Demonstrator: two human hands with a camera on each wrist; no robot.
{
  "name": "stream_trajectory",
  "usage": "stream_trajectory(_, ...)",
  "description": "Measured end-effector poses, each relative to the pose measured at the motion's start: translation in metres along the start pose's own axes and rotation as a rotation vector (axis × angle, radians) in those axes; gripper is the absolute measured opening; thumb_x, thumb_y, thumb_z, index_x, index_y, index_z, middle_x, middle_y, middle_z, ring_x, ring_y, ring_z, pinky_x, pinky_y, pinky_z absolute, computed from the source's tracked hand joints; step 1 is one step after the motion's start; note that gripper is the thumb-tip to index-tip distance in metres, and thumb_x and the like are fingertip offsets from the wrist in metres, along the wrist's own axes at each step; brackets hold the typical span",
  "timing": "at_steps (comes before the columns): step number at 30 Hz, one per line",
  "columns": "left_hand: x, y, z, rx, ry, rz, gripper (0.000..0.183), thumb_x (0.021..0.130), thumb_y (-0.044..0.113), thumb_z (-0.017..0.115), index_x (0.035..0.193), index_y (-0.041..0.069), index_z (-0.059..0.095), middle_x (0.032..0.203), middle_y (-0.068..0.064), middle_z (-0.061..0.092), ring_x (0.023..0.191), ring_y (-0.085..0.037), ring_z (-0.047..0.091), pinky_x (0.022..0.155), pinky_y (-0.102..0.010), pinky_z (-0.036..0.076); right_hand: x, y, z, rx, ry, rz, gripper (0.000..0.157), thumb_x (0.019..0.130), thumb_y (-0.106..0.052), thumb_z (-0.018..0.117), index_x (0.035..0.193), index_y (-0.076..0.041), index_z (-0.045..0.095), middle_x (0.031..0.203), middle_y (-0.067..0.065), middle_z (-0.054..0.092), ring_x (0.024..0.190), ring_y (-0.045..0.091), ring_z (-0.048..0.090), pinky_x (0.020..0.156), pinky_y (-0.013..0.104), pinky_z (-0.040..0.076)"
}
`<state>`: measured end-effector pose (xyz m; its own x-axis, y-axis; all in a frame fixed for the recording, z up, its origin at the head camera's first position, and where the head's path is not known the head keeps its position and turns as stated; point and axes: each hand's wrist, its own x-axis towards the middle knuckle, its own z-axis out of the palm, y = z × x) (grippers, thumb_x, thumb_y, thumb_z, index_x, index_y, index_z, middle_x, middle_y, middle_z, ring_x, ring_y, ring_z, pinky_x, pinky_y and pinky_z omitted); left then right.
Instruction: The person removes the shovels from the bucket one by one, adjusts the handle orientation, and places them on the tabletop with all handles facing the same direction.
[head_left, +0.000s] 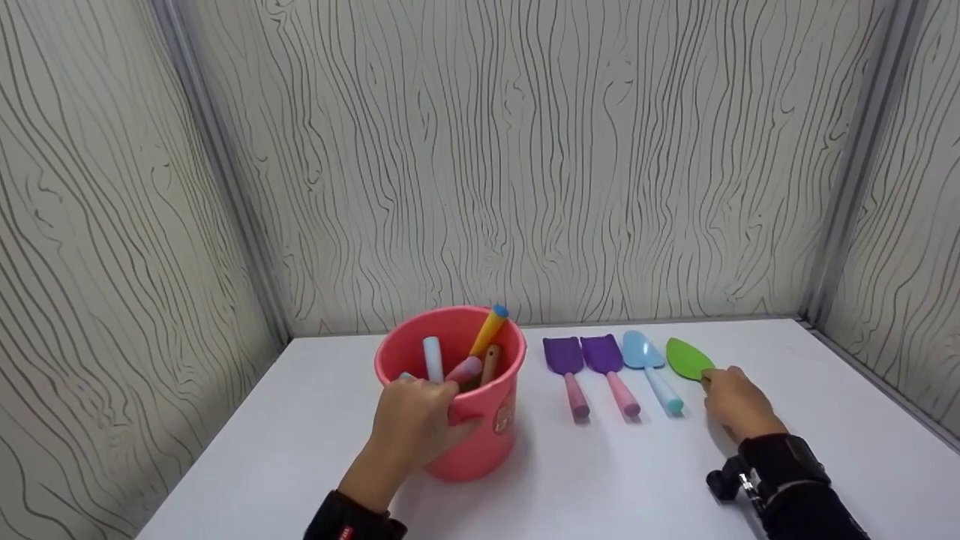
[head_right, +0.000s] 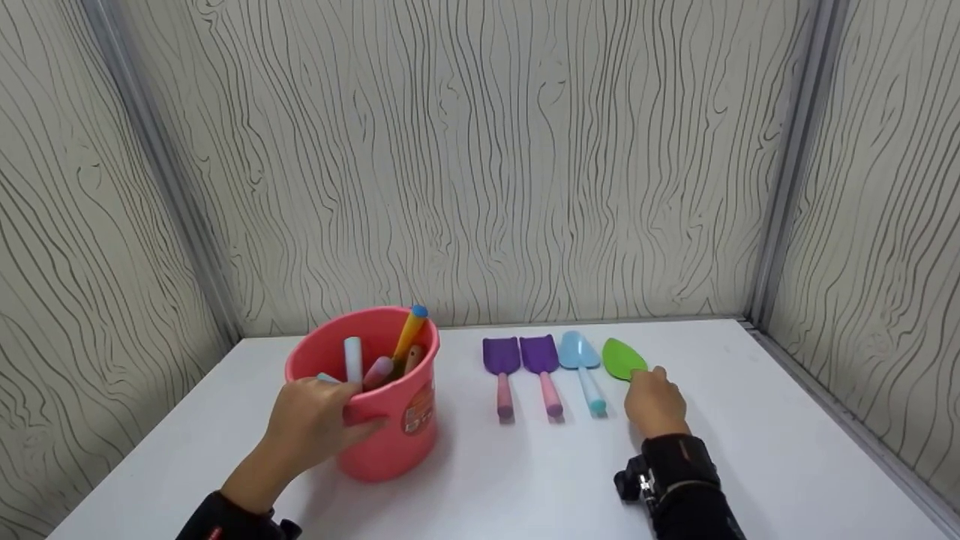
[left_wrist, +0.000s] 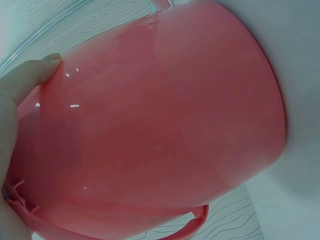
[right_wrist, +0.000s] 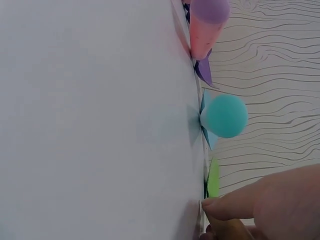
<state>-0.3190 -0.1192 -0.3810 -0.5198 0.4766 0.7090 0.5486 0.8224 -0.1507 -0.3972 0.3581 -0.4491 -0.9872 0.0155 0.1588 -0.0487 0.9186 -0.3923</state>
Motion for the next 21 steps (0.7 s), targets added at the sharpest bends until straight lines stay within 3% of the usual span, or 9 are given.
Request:
stream_trajectory(7, -0.002, 0.001, 0.001, 0.012, 0.012, 0.003, 0.041, 0.074, 0.044, 0.097, 0.075, 0.014, 0.069, 0.061, 0.003, 0.066, 0.052, -0.013, 0.063, 0.063, -0.030, 0.062, -0.001, 0.000, -0.003, -0.008, -0.020, 0.016, 0.027, 0.103, 0.001, 0.053, 0.126, 0.011, 0.064, 0.103, 0.032, 0.059, 0.091, 0.045, 0.063, 0.082, 0.061, 0.055)
stream_trajectory(10, -0.002, 0.001, 0.001, 0.015, 0.013, 0.004, 0.041, 0.075, 0.044, 0.096, 0.074, 0.014, 0.068, 0.061, 0.003, 0.066, 0.051, -0.013, 0.064, 0.063, -0.030, 0.062, -0.001, 0.000, -0.007, 0.002, -0.063, 0.039, 0.036, 0.106, -0.005, 0.051, 0.136, 0.013, 0.059, 0.121, 0.043, 0.056, 0.113, 0.057, 0.060, 0.097, 0.068, 0.051)
stream_trajectory(14, -0.001, 0.002, 0.000, 0.015, 0.008, 0.002, 0.042, 0.077, 0.044, 0.095, 0.073, 0.015, 0.066, 0.061, 0.003, 0.065, 0.051, -0.014, 0.063, 0.063, -0.030, 0.062, -0.005, 0.000, -0.020, 0.029, -0.131, 0.054, 0.052, 0.108, -0.019, 0.050, 0.145, 0.018, 0.048, 0.143, 0.047, 0.047, 0.135, 0.065, 0.045, 0.109, 0.073, 0.040)
stream_trajectory(17, -0.001, 0.002, -0.001, 0.015, 0.007, 0.004, 0.042, 0.077, 0.044, 0.095, 0.072, 0.015, 0.064, 0.060, 0.003, 0.065, 0.051, -0.013, 0.063, 0.062, -0.029, 0.062, -0.010, -0.003, -0.035, 0.032, -0.194, 0.053, 0.062, 0.108, -0.028, 0.053, 0.144, 0.021, 0.044, 0.142, 0.045, 0.050, 0.130, 0.060, 0.052, 0.106, 0.071, 0.045)
stream_trajectory(21, 0.000, 0.001, -0.001, 0.019, 0.002, 0.010, 0.043, 0.076, 0.043, 0.096, 0.072, 0.015, 0.065, 0.060, 0.003, 0.065, 0.050, -0.014, 0.063, 0.062, -0.029, 0.062, -0.015, -0.007, -0.053, 0.042, -0.290, 0.069, 0.068, 0.097, -0.018, 0.068, 0.146, 0.022, 0.039, 0.120, 0.037, 0.063, 0.100, 0.041, 0.066, 0.084, 0.055, 0.059)
